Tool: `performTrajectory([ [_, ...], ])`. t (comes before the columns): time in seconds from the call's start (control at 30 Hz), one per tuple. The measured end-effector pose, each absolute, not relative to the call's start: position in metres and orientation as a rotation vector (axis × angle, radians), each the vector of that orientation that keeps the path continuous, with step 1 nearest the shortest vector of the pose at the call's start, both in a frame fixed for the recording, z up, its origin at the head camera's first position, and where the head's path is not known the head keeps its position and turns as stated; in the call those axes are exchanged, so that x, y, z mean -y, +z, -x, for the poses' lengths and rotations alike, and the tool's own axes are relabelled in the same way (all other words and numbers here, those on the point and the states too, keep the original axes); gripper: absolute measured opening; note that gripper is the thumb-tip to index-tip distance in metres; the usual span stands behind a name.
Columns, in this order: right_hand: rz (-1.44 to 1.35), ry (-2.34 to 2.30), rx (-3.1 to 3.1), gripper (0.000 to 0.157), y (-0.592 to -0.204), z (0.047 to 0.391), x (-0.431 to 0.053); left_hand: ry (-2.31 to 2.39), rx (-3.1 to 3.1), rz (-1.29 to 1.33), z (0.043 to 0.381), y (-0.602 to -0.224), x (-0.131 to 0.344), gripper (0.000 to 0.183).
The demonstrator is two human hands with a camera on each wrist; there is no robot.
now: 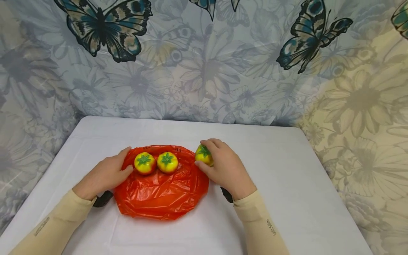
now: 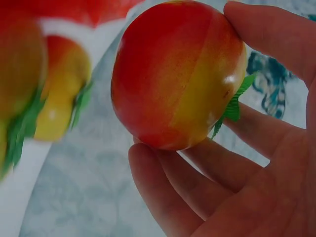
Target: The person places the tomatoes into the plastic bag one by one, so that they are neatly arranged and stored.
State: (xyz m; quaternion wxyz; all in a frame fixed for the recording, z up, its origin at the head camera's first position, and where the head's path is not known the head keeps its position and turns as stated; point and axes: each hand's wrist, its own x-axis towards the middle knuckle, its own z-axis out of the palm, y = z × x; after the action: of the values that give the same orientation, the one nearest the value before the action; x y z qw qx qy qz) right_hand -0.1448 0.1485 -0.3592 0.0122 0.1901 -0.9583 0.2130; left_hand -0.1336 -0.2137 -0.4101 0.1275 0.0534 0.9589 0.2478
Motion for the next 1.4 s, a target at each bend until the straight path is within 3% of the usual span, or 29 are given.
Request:
performTrajectory([
  [0.6,-1.032,0.583,2.947,0.062,-0.379,0.115,-0.053,0.737,-2.810,-0.176,0.134,-0.411,0.217,0.077],
  [1.07,-1.243,0.515,2.916,0.064,-0.392,0.102,-0.020,0.765,-2.820,-0.205,0.134,-0.411,0.217,0.076],
  [1.4,-1.289,0.517,2.971,0.057,-0.402,0.099,-0.004,0.734,-2.827,-0.195,0.134,-0.411,0.216,0.076],
])
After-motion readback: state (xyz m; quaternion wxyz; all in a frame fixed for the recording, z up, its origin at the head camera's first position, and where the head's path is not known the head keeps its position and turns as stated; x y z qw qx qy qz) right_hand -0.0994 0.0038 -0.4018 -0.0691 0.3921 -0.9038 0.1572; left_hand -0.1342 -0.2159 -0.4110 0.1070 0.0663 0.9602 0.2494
